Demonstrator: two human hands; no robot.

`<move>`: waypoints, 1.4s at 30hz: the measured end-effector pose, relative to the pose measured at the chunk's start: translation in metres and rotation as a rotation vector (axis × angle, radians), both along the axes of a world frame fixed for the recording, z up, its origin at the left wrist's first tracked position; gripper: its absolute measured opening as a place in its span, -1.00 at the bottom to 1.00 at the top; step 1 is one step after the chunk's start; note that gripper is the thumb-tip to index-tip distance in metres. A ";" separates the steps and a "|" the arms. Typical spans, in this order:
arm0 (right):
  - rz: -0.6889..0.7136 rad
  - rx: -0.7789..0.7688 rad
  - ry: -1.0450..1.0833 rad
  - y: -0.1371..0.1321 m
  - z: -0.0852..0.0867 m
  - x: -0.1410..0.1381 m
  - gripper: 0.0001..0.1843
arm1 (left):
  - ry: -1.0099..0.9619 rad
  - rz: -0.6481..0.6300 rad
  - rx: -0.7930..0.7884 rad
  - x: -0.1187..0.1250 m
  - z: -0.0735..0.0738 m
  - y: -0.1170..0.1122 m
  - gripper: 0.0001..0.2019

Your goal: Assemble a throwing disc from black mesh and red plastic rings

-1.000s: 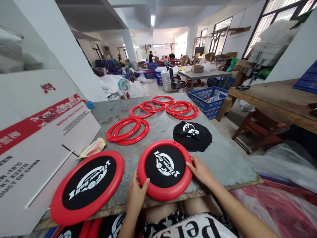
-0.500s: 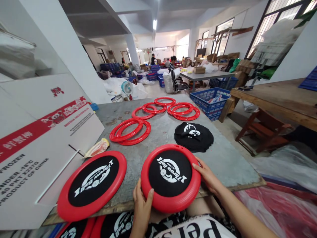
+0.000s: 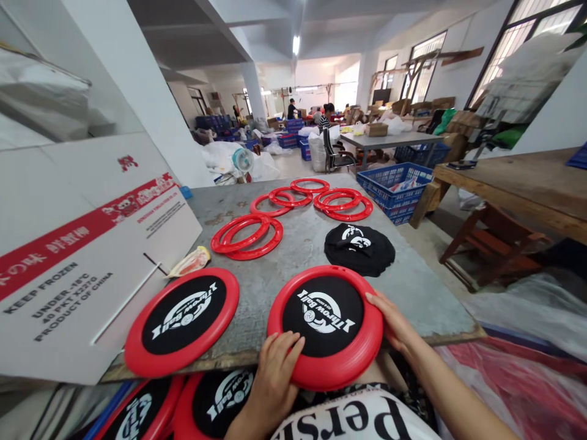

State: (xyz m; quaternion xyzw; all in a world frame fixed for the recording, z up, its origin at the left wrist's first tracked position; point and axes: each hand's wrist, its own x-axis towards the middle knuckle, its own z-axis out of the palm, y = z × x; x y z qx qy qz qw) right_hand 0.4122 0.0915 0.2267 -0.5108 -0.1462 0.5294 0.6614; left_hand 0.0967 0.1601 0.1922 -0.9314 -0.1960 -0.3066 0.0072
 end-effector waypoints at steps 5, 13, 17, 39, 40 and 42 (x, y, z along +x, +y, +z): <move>0.078 -0.020 0.005 -0.014 0.017 0.001 -0.51 | -0.149 -0.167 0.151 0.010 0.047 -0.006 -0.61; -0.003 0.043 -0.578 -0.049 0.044 0.014 -0.28 | -0.396 0.107 -0.490 -0.017 0.133 -0.036 -0.64; -0.006 0.130 -0.657 -0.059 0.026 0.005 -0.32 | -0.446 0.154 -1.082 -0.033 0.123 -0.039 -0.50; 0.098 -0.028 -0.396 -0.088 -0.026 -0.022 -0.47 | -0.187 -0.038 -0.124 -0.028 0.071 -0.043 -0.49; 0.136 -0.014 -0.443 -0.091 -0.023 -0.019 -0.44 | -0.182 -0.057 -0.125 -0.028 0.075 -0.045 -0.54; 0.255 0.038 -0.549 -0.096 -0.016 -0.012 -0.36 | -0.177 -0.110 -0.135 -0.030 0.081 -0.049 -0.61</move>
